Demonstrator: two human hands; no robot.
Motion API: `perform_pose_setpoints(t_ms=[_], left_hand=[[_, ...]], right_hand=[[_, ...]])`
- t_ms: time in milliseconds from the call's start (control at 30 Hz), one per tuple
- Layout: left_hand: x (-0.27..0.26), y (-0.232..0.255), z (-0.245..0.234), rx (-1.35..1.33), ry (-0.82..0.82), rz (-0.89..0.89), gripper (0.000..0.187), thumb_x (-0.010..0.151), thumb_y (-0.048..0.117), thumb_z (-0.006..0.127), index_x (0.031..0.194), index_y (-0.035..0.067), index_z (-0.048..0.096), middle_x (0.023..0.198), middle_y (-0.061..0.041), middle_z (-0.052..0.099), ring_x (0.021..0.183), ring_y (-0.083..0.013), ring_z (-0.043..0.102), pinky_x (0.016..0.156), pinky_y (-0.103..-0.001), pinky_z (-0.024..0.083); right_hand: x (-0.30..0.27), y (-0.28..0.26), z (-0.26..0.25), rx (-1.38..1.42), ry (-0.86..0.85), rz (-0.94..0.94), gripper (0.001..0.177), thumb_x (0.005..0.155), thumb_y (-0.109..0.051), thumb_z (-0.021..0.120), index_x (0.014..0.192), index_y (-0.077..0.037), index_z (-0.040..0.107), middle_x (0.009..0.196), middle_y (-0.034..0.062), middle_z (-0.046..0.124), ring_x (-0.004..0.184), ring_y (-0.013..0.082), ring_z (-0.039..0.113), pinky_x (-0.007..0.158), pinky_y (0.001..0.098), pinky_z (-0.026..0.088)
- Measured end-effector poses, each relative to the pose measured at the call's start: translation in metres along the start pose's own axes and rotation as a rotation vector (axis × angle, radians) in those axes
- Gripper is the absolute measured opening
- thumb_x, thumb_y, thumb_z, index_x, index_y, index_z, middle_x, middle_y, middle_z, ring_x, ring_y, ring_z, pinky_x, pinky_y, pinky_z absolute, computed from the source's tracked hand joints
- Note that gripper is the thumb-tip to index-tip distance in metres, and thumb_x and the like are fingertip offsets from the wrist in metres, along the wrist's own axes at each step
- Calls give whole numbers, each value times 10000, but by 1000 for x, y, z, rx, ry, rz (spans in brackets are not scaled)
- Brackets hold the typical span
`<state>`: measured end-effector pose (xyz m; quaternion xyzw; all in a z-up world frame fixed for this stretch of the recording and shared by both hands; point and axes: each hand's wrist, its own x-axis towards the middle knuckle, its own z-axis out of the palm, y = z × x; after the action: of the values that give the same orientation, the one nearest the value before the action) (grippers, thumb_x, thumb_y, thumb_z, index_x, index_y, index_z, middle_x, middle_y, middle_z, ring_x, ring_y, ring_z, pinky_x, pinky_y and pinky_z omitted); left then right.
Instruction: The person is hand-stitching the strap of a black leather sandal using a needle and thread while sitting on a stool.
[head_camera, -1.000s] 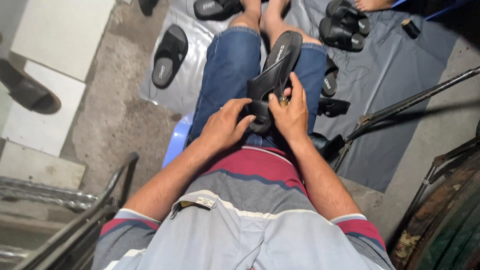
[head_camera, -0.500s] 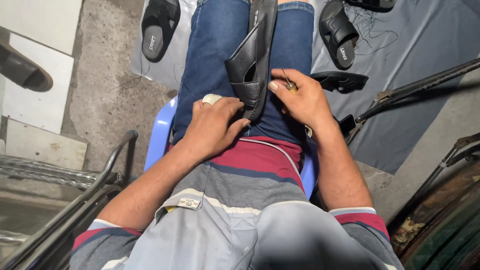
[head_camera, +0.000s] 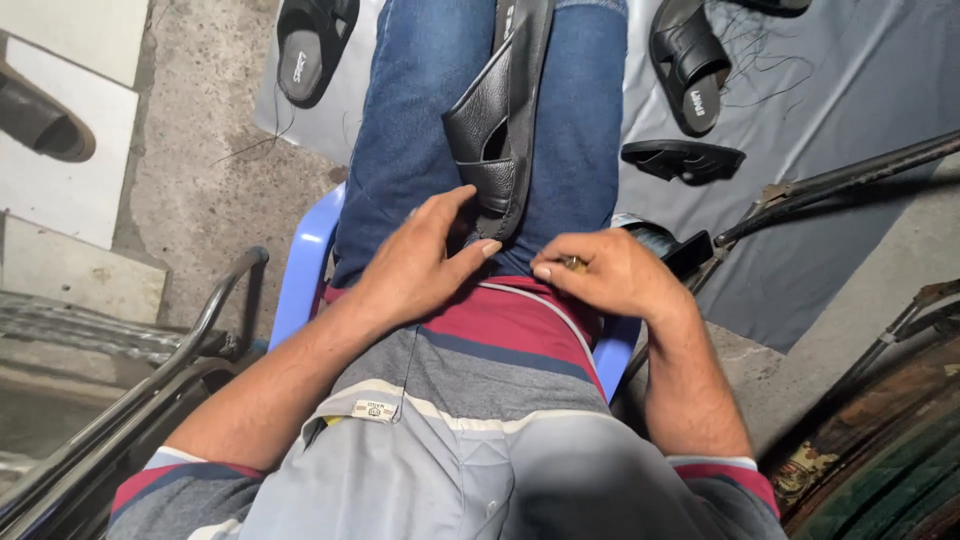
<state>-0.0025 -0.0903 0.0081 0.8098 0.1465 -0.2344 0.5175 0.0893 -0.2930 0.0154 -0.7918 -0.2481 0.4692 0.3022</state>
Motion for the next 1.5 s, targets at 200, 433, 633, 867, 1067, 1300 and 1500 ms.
perform_pose_setpoints(t_ms=[200, 433, 633, 867, 1067, 1300, 1500], left_hand=[[21, -50, 30, -608, 38, -259, 600, 779, 273, 700, 1238, -1, 427, 1132, -173, 591, 841, -198, 664, 687, -261, 542], [10, -29, 20, -823, 17, -278, 606, 780, 202, 683, 1259, -66, 424, 1160, -248, 549, 914, -222, 624, 701, -293, 554], [8, -13, 14, -1111, -35, -460, 687, 791, 264, 649, 1297, -70, 326, 1170, -167, 517, 801, -206, 664, 502, -241, 572], [28, -19, 33, -1203, -32, -538, 564, 803, 266, 668, 1209, -33, 416, 973, -105, 517, 550, -132, 623, 303, -149, 444], [36, -14, 37, -1260, -35, -561, 241, 813, 231, 662, 890, 37, 544, 753, -43, 496, 449, -64, 537, 288, -95, 363], [40, -18, 35, -1313, -46, -575, 180, 818, 190, 653, 788, 56, 537, 697, -48, 548, 411, -56, 523, 272, -92, 340], [40, -21, 33, -1324, -56, -584, 179, 820, 186, 655, 779, 58, 537, 733, -85, 615, 403, -50, 522, 279, -93, 337]], right_hand=[[-22, 18, 10, -16, 74, 97, 203, 791, -247, 640, 983, -192, 677, 811, 112, 695, 801, 322, 654, 689, 405, 500], [-56, 28, 2, -83, 153, 163, 296, 774, -257, 664, 1064, -200, 652, 1014, 65, 674, 956, 303, 616, 776, 422, 484], [-86, 28, -28, -315, 305, 153, 443, 799, -280, 625, 1194, -83, 580, 1210, 140, 569, 1090, 334, 535, 885, 465, 430], [-27, -1, -29, -251, 371, -306, 295, 893, -101, 535, 1178, -78, 604, 969, 96, 637, 893, 292, 609, 752, 408, 485], [15, -22, -35, -354, 227, -302, 221, 848, -183, 596, 1063, -192, 647, 948, 19, 648, 830, 288, 620, 669, 429, 499], [34, -13, -39, -421, 205, -307, 186, 842, -185, 613, 1007, -232, 684, 865, -29, 612, 708, 234, 607, 617, 368, 505], [41, -10, -42, -453, 159, -294, 241, 804, -181, 588, 1002, -285, 678, 861, -62, 599, 705, 221, 607, 624, 360, 508]])
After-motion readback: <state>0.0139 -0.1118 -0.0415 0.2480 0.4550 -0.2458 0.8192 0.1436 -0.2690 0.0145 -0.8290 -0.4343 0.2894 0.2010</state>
